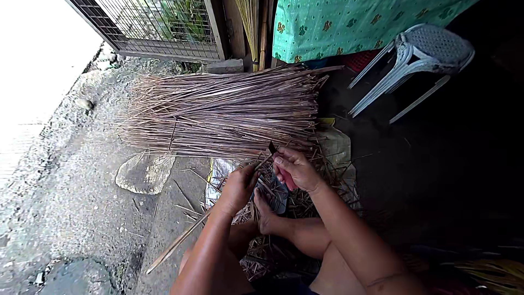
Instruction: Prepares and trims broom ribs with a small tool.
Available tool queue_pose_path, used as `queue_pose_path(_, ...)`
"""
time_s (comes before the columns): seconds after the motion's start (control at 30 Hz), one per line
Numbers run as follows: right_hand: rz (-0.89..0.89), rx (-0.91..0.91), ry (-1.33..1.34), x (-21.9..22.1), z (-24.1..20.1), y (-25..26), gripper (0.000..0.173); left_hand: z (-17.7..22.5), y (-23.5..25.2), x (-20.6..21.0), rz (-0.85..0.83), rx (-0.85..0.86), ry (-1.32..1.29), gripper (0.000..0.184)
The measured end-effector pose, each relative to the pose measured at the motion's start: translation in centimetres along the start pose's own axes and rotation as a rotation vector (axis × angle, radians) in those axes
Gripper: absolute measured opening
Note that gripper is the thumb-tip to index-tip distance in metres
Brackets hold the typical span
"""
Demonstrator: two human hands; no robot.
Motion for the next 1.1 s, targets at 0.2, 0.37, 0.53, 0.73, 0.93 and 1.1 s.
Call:
queue_pose_path(0.2,0.202,-0.162,0.099,-3.3,-2.4,0.1,0.028,-0.9,0.0,-0.6,-0.081,0.023,-0.151,0.042)
queue_pose_path(0.37,0.288,-0.205,0.027,-4.8,-3.2,-0.1,0.037,-2.1,-0.1,-1.8,-0.105,-0.009,-0.249,0.029)
queue_pose_path(0.53,0.000,0.014,-0.277,-0.9,-0.4,0.3,0.034,-1.4,-0.1,-1.5,-0.033,0.037,-0.282,0.029)
queue_pose_path(0.73,-0.016,-0.113,-0.445,-2.0,-1.4,0.2,0.028,-1.0,-0.2,-1.6,-0.089,0.051,-0.354,0.030)
queue_pose_path(0.93,0.298,-0.221,-0.485,-6.5,-3.5,-0.2,0.027,-1.3,-0.5,-2.0,-0.079,0.037,-0.307,0.029)
queue_pose_path(1.1,0.646,-0.209,-0.275,-9.2,-4.4,-0.8,0.031,-1.9,-0.4,-1.8,-0.042,-0.033,-0.192,0.026)
Point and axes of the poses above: each hand's wrist, its own y-axis towards the middle knuckle, its own x-axis out of the palm, z = x × y, the point moved 2 cm from there along y, towards the middle knuckle, and after that the axes turned 3 degrees about y, right-handed, at the moved point
